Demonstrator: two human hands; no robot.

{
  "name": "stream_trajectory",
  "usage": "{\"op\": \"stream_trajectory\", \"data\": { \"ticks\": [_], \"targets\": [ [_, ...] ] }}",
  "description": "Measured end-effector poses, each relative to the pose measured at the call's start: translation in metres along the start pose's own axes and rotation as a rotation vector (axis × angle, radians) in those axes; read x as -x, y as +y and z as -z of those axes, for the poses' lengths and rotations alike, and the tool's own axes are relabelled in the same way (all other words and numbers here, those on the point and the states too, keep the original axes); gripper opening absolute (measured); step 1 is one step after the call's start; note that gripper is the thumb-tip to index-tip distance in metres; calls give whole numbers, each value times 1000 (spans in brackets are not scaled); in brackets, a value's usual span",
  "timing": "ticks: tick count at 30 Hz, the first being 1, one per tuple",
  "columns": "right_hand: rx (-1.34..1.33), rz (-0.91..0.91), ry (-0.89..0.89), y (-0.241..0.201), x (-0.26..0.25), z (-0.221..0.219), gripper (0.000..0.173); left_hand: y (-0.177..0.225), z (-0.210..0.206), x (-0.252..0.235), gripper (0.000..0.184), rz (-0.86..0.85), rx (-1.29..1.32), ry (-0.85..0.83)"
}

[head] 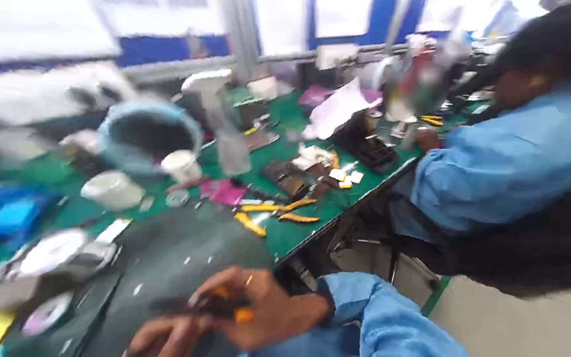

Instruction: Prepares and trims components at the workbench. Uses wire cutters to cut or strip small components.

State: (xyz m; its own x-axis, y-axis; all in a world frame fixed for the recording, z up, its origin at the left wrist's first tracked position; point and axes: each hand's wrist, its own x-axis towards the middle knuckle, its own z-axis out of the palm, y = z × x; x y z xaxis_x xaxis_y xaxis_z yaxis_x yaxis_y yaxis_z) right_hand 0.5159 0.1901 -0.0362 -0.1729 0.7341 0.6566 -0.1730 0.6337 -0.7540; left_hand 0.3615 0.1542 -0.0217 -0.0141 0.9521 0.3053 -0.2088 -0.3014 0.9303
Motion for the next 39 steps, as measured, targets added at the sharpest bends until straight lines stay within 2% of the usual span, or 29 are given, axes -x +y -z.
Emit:
{"op": "stream_trajectory", "data": {
  "ticks": [3,6,11,17,39],
  "targets": [
    [-268,-207,-172,2,3,2,38,4,22,2,8,-241,-189,126],
    [-456,-337,-294,1,8,8,41,13,13,-11,7,-424,-321,160],
    [-405,-264,-356,-1,14,6,35,11,-5,-8,7,-538,-398,227],
    [-274,-198,-352,0,15,7,35,5,-9,-4,7,-594,-459,287],
    [-205,-191,-343,3,16,9,34,2,-11,-2,11,-618,-474,287]
  ]
}}
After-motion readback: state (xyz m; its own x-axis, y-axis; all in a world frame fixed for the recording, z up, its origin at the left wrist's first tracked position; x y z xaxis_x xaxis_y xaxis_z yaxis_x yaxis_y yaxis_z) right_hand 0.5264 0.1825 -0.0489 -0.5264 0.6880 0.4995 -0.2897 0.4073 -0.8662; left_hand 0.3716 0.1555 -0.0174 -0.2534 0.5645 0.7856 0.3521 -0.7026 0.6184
